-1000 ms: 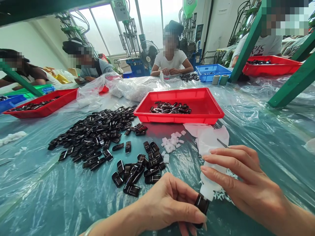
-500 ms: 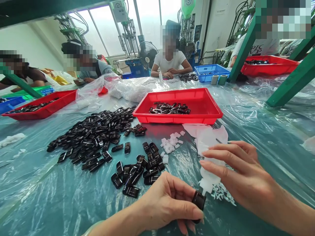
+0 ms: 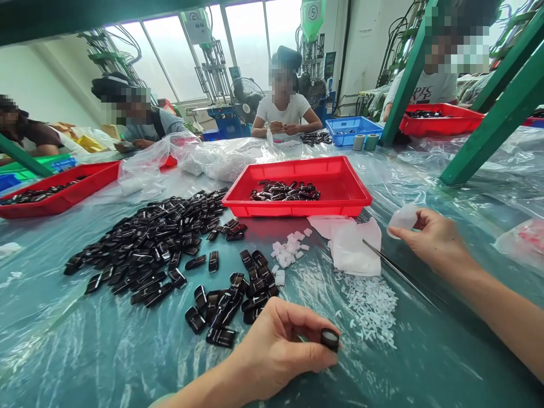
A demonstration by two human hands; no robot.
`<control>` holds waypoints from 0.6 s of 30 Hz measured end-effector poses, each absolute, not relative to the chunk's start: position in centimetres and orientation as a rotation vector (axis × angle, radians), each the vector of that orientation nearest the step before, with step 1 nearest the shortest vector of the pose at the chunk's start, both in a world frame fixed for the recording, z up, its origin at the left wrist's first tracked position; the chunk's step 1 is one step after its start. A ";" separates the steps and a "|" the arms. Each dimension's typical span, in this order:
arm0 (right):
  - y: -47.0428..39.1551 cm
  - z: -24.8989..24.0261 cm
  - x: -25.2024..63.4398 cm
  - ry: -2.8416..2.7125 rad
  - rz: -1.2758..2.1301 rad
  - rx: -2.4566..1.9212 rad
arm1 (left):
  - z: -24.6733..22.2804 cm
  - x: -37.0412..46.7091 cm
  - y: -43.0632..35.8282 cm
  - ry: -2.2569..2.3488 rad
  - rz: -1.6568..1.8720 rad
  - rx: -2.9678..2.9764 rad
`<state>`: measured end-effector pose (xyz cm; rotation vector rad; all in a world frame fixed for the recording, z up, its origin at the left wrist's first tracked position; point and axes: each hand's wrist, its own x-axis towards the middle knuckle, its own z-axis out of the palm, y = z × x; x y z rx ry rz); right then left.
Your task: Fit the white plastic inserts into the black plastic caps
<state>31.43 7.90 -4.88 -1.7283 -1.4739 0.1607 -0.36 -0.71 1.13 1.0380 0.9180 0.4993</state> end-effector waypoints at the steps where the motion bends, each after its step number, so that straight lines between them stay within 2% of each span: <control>1: 8.0 -5.1 31.7 -1.445 0.192 -1.765 | 1.2 -0.3 -0.7 0.922 0.516 1.071; 9: 7.2 -3.1 29.6 -1.226 0.333 -1.935 | 1.2 -0.3 -1.0 0.933 0.555 1.183; 14: 6.0 0.1 28.2 -1.205 0.102 -1.872 | 0.8 -0.3 -1.0 0.979 0.515 1.131; 18: 4.0 1.7 25.9 -1.316 -0.156 -1.648 | 0.5 -0.1 -1.0 1.044 0.437 1.160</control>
